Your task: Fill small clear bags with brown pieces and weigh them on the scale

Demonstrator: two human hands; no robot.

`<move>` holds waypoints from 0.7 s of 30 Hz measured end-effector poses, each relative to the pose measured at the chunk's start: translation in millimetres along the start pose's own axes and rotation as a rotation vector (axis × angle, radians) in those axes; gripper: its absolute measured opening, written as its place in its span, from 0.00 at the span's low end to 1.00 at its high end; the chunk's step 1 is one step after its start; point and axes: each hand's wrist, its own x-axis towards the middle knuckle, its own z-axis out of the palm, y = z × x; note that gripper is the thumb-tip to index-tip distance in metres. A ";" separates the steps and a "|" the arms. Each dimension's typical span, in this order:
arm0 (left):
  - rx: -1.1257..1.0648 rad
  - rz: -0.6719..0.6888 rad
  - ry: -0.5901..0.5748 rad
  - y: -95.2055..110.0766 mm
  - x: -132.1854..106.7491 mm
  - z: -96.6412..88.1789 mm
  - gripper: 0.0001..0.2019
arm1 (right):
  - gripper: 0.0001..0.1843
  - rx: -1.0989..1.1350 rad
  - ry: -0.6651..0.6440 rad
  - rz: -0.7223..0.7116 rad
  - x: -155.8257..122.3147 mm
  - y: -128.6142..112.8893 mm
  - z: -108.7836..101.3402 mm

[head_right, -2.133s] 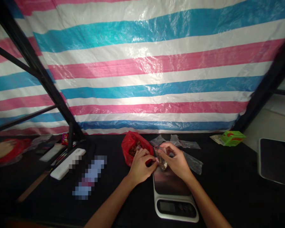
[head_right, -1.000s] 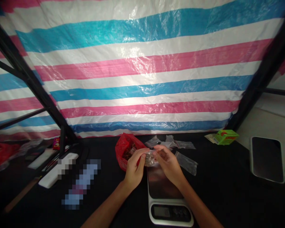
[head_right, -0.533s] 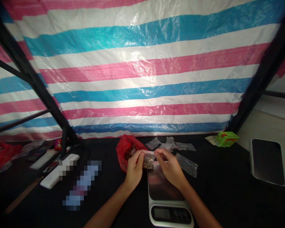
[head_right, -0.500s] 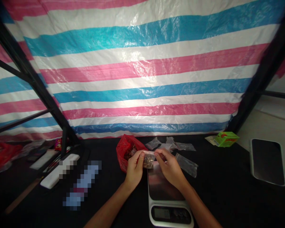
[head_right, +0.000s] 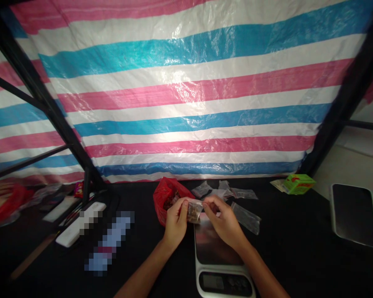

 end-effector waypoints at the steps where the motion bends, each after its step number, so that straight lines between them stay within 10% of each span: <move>1: 0.010 0.017 -0.007 -0.2 -0.6 0.1 0.19 | 0.15 -0.005 -0.003 -0.002 -0.2 -0.5 0.0; 21: 0.083 0.156 -0.058 -1.6 -2.8 -0.8 0.14 | 0.13 0.066 -0.076 0.013 -1.0 -2.1 -1.3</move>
